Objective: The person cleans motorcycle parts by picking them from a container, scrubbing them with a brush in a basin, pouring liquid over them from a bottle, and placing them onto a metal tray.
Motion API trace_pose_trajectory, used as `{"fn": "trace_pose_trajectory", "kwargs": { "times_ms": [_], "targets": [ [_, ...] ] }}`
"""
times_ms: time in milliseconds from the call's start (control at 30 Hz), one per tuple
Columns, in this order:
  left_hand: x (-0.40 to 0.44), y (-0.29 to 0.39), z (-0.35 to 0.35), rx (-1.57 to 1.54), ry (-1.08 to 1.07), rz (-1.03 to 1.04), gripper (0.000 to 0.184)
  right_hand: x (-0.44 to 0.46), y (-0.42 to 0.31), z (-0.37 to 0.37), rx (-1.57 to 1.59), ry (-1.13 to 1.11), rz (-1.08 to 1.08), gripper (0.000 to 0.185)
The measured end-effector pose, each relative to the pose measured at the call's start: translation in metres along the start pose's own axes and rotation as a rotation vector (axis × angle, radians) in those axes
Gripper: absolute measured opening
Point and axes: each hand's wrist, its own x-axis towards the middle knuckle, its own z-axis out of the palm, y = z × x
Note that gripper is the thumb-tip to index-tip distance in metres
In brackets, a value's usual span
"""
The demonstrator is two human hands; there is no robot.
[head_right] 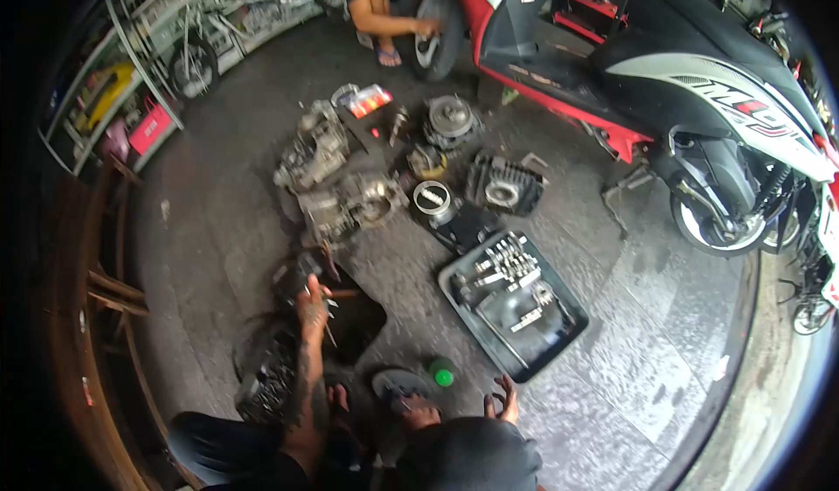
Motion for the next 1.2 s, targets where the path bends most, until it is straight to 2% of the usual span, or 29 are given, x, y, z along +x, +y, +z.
{"fn": "trace_pose_trajectory", "kwargs": {
  "times_ms": [67, 100, 233, 267, 333, 367, 400, 500, 533, 600, 700, 800, 867, 933, 967, 1000, 1100, 1200],
  "targets": [
    [-0.005, 0.001, -0.002, 0.075, -0.040, 0.042, 0.067, -0.007, -0.023, -0.009, -0.040, 0.170, 0.095, 0.057],
    [0.000, -0.015, 0.001, 0.146, -0.035, 0.155, 0.067, -0.008, -0.014, -0.018, -0.018, 0.193, 0.140, 0.056],
    [0.003, -0.032, 0.005, -0.057, 0.021, -0.064, 0.067, 0.010, 0.051, -0.039, 0.138, 0.222, 0.090, 0.054],
    [0.005, -0.021, 0.006, -0.061, 0.023, -0.071, 0.067, 0.015, 0.065, -0.040, 0.121, 0.185, -0.015, 0.055],
    [-0.005, -0.017, 0.002, 0.195, -0.042, -0.241, 0.069, 0.005, 0.057, -0.044, -0.042, 0.152, -0.173, 0.055],
    [0.001, -0.037, 0.007, 0.102, -0.056, -0.122, 0.068, 0.000, 0.050, -0.046, -0.120, 0.144, -0.253, 0.055],
    [0.002, -0.033, 0.006, 0.075, -0.033, -0.114, 0.068, 0.010, 0.046, -0.043, -0.133, 0.141, -0.302, 0.055],
    [-0.009, -0.009, 0.000, -0.195, 0.013, -0.354, 0.068, 0.037, 0.036, -0.032, -0.071, 0.142, -0.194, 0.055],
    [-0.001, -0.016, 0.003, -0.213, 0.022, -0.330, 0.068, 0.047, 0.031, -0.026, -0.035, 0.138, -0.123, 0.055],
    [0.009, -0.035, 0.008, 0.103, -0.028, -0.239, 0.068, 0.059, 0.024, -0.020, -0.002, 0.125, -0.033, 0.055],
    [0.012, -0.047, 0.012, -0.054, 0.077, -0.305, 0.069, 0.072, 0.014, -0.014, 0.024, 0.114, 0.017, 0.054],
    [0.000, -0.045, 0.012, 0.012, -0.016, -0.302, 0.068, 0.075, 0.010, -0.014, 0.040, 0.101, 0.052, 0.054],
    [-0.008, -0.030, 0.006, -0.055, -0.058, -0.384, 0.063, 0.077, 0.007, -0.014, 0.050, 0.099, 0.067, 0.054],
    [-0.018, -0.015, 0.000, -0.380, -0.110, -0.384, 0.058, 0.078, 0.005, -0.015, 0.050, 0.093, 0.080, 0.054],
    [-0.012, -0.031, -0.001, -0.573, -0.201, -0.525, 0.056, 0.079, 0.004, -0.015, 0.054, 0.092, 0.087, 0.054],
    [-0.006, -0.047, -0.001, -0.578, -0.203, -0.526, 0.056, 0.080, 0.002, -0.014, 0.052, 0.091, 0.092, 0.054],
    [0.001, -0.056, -0.001, -0.945, -0.302, -0.609, 0.056, 0.082, 0.000, -0.016, 0.052, 0.094, 0.100, 0.053],
    [0.006, -0.056, -0.002, -1.137, -0.387, -0.682, 0.055, 0.079, -0.002, -0.018, 0.057, 0.096, 0.118, 0.053]
  ]
}}
